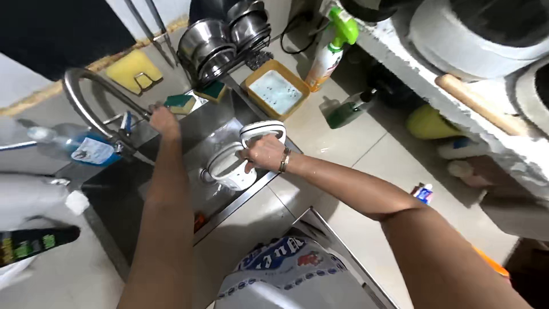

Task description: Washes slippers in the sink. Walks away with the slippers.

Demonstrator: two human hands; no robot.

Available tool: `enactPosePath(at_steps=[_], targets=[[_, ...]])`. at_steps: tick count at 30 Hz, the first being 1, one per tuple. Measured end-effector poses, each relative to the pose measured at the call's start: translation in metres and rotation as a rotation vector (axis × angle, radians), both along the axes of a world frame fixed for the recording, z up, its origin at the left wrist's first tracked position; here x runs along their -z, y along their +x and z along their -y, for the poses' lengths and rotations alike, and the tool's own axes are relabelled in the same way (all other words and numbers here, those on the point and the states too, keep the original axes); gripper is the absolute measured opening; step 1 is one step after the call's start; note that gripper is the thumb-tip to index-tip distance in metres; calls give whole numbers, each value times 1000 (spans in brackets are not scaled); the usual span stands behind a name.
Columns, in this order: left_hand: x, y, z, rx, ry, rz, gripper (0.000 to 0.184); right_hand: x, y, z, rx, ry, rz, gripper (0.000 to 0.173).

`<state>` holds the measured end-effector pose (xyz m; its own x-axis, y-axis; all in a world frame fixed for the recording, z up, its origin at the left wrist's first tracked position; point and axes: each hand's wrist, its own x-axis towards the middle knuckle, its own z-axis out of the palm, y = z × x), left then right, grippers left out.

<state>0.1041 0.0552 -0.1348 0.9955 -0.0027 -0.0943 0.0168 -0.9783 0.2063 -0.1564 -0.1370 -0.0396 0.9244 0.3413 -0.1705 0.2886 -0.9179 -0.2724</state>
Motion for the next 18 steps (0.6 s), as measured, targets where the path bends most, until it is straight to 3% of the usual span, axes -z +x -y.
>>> enactPosePath(at_steps=[2, 6, 9, 11, 14, 18], targets=[[-1, 4, -1, -7, -63, -8, 39, -8, 3, -1, 51, 11, 62, 36], [-1, 15, 7, -186, -153, 45, 52, 0, 3, 1, 85, 32, 482, 30], [10, 25, 15, -254, -166, 99, 54, -8, 5, 11, 64, 74, 437, 36], [20, 25, 18, -260, -190, 103, 56, -17, 7, 20, 170, 119, 395, 43], [27, 16, 13, -221, -292, 110, 62, -22, 4, 26, 295, 158, 575, 45], [20, 12, -3, -89, -249, 85, 65, -26, -1, 24, 248, 104, 618, 47]])
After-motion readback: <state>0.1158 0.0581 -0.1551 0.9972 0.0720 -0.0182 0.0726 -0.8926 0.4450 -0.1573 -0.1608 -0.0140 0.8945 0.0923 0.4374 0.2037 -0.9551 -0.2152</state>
